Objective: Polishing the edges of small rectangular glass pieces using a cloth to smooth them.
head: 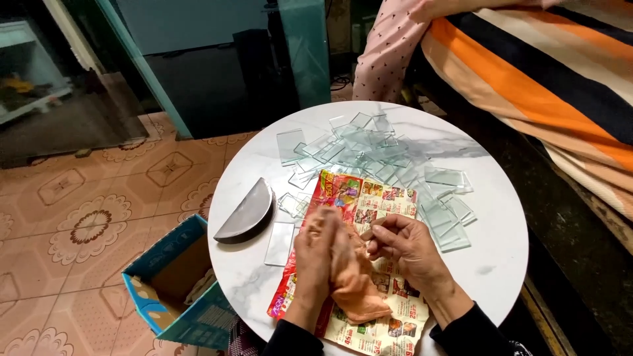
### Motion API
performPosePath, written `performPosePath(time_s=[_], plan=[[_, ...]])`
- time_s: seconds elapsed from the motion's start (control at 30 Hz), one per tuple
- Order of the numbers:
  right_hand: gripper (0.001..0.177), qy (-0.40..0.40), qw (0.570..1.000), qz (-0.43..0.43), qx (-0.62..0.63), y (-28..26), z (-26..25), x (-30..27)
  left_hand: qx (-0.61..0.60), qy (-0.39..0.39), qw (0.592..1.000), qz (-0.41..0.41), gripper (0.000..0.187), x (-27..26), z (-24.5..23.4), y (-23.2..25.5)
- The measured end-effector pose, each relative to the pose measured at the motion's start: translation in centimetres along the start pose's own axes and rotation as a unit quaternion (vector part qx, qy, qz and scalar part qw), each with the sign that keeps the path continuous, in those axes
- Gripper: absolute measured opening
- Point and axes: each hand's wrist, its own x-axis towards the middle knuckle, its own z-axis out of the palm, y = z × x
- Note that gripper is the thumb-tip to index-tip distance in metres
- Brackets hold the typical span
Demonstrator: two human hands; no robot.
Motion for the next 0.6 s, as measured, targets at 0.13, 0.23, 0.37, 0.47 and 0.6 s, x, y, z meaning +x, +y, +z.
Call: performPosePath(time_s=[0.13,0.23,0.37,0.47,0.6], plan=[[0.017,-0.027,0.999,-0.044,-0.012,1.2,-0.9,0.6,0.013,-0.065,0.998,0.008,0.017,0.1,-0.3,-1.1],[0.023,0.031,0.994,-0.055,-0.09,0.9,0.2,0.2,0.049,0.031,0.997,0.044,0.021,0.4,-0.3,-0.8],[0.02,0.063,0.976,-0.151,-0.144,1.0,-1.1,0.2,0.113,0.182,0.977,0.019,0.034,0.7,-1.4,0.7],[0.012,0.16,0.918,-0.243,-0.272,0.6,-2.7,-0.3,0.123,0.248,0.955,0.11,0.031,0.5,-1.7,1.1],[0.034,0.31,0.72,-0.266,-0.561,-1.0,-5.3,-2.0,0.183,0.25,0.945,0.102,0.021,0.9,-2.2,0.8]])
